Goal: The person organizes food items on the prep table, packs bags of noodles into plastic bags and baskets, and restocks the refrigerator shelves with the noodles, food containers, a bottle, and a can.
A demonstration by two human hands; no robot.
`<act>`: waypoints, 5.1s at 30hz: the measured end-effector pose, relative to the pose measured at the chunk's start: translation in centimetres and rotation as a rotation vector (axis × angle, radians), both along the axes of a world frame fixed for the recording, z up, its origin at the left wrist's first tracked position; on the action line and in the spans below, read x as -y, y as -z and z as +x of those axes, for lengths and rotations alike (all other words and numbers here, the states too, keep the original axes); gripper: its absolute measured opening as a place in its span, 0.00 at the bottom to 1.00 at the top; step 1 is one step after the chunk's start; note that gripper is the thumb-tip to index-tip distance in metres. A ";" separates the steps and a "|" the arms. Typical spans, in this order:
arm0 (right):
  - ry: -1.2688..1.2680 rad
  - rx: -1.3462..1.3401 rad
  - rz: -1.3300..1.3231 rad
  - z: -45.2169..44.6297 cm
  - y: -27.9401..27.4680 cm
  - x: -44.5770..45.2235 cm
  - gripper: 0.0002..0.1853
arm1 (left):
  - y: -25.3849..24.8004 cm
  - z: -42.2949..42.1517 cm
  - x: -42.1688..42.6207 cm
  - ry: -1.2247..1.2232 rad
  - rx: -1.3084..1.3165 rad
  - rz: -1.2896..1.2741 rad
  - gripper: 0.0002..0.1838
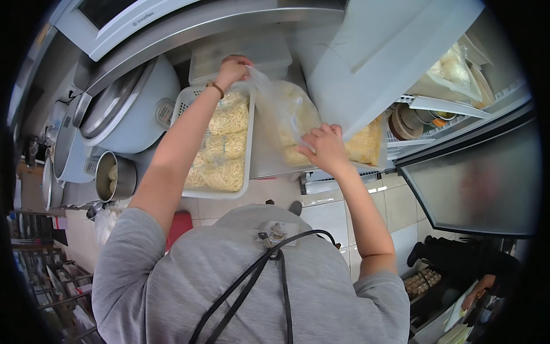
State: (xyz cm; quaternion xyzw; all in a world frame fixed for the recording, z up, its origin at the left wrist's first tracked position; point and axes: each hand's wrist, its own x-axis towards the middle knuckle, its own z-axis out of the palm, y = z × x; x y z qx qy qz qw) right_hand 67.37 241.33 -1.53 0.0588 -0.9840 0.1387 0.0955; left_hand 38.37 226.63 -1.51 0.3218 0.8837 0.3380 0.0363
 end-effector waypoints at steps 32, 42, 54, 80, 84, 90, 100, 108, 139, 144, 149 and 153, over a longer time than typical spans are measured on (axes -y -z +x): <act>0.186 0.053 -0.217 -5.5 6.7 4.8 0.20 | 0.4 20.2 10.5 0.454 -0.198 -0.129 0.09; -0.244 -0.178 -0.559 -3.5 -7.7 3.9 0.03 | -3.6 16.3 8.4 0.148 -0.027 0.348 0.17; -0.127 -0.066 -0.660 -6.7 -10.3 7.4 0.05 | -12.3 15.5 8.6 0.246 0.106 0.465 0.08; -0.405 -0.387 -0.281 -8.3 -7.4 10.1 0.21 | -2.9 16.4 17.5 0.187 1.161 1.100 0.19; -0.111 -0.243 -0.971 -8.5 -4.8 8.0 0.23 | 2.1 21.2 18.0 0.244 0.186 0.077 0.19; -0.069 -0.143 -1.134 -8.1 -5.3 8.1 0.23 | 5.8 19.0 16.2 0.388 -0.099 -0.292 0.15; -0.165 0.767 -1.063 -7.1 -2.4 12.8 0.25 | 4.7 14.3 25.0 -0.150 0.676 0.654 0.14; -0.109 0.194 -0.150 -6.6 1.9 14.0 0.08 | -0.2 22.0 18.8 0.130 -0.273 -0.372 0.28; -0.112 -0.339 -0.779 -6.8 -7.0 10.3 0.18 | -3.2 15.6 19.0 -0.185 0.268 0.741 0.25; -0.305 -0.038 -0.205 -6.9 2.4 14.1 0.22 | 1.2 16.3 22.7 0.052 0.098 0.189 0.37; -0.356 0.200 -0.363 -7.6 -1.5 11.4 0.18 | 3.1 21.7 22.0 0.172 0.351 -0.022 0.48; -0.169 0.253 -0.415 -11.0 0.6 11.1 0.16 | 5.5 22.9 18.7 0.047 0.135 0.101 0.51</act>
